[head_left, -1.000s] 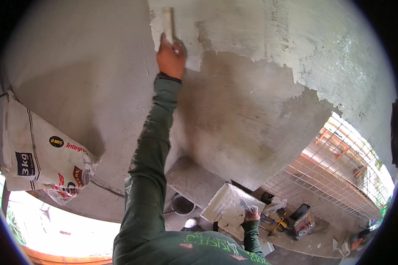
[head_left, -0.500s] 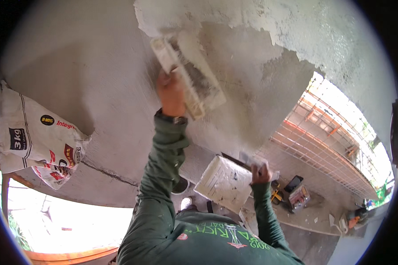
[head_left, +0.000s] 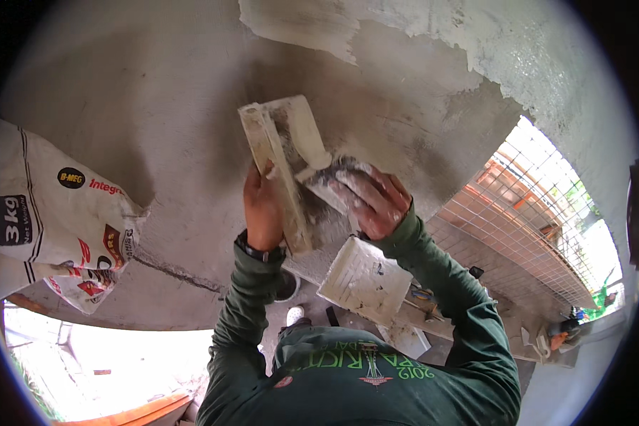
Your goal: The person scoops plaster from a hawk with a trowel and applies it to the ceiling, smoothing the surface with repeated strokes. The person repeatedly reloads the trowel and continues spreading plaster across the ceiling area.
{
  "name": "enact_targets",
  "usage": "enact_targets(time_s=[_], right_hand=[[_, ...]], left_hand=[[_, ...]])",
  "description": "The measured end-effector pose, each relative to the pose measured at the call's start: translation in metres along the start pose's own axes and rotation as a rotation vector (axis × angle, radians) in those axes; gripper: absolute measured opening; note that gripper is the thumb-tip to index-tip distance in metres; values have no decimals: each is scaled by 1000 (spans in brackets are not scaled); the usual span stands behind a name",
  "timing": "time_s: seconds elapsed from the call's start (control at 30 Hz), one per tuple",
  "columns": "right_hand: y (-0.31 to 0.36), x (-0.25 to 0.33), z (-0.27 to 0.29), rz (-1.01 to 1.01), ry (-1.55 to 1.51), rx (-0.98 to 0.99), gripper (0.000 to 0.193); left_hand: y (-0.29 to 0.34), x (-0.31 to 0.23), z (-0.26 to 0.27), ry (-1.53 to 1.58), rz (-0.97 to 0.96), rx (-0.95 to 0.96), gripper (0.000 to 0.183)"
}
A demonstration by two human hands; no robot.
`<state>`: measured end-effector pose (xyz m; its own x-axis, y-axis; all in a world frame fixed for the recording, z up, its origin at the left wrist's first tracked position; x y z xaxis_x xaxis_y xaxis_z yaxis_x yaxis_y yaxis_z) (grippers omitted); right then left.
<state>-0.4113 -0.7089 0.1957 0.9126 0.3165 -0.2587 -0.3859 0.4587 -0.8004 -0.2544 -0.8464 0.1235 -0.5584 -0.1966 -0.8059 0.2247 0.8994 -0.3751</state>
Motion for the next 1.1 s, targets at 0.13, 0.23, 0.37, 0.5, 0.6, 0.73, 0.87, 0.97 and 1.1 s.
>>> enact_targets(time_s=[0.13,0.23,0.37,0.5,0.6,0.73,0.87,0.97,1.1], right_hand=[[-46,-13,-10,-8,100,-124,37],[-73,-28,3,-49,77,-265,34],[-90,-56,12,-554,-592,-213,22],[-63,-92,-58,-775,-1560,-79,27],[-15,-115,-116,-1231,-1651,347,29],[37,-146,-136,-987,-1637,373,34],[92,-153,-136,-1409,-1513,350,36],[129,-142,-127,-1687,-1432,275,39],[185,-112,-113,-1648,-1453,188,36]], left_hand=[[16,-18,-1,-417,-158,77,36],[21,-22,-4,-192,-60,113,40],[19,-7,26,76,-55,34,47],[4,13,39,105,42,-17,49],[1,20,39,48,172,-71,48],[-6,42,51,-135,235,-76,45],[-42,24,56,-441,-82,-58,37],[-85,-37,23,-768,-647,-39,33],[-173,-122,-31,-551,-784,-155,27]])
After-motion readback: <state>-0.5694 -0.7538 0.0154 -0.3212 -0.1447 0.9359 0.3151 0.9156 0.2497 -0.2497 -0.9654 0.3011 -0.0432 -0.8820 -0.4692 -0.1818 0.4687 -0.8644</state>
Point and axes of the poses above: each hand's wrist, its own y-axis away from the middle knuckle, its own z-axis out of the back of the hand, x = y × z, the point moved 6 cm from there along -y, towards the middle knuckle, and after that the axes turned 3 degrees about -z, right-handed, at the moved point
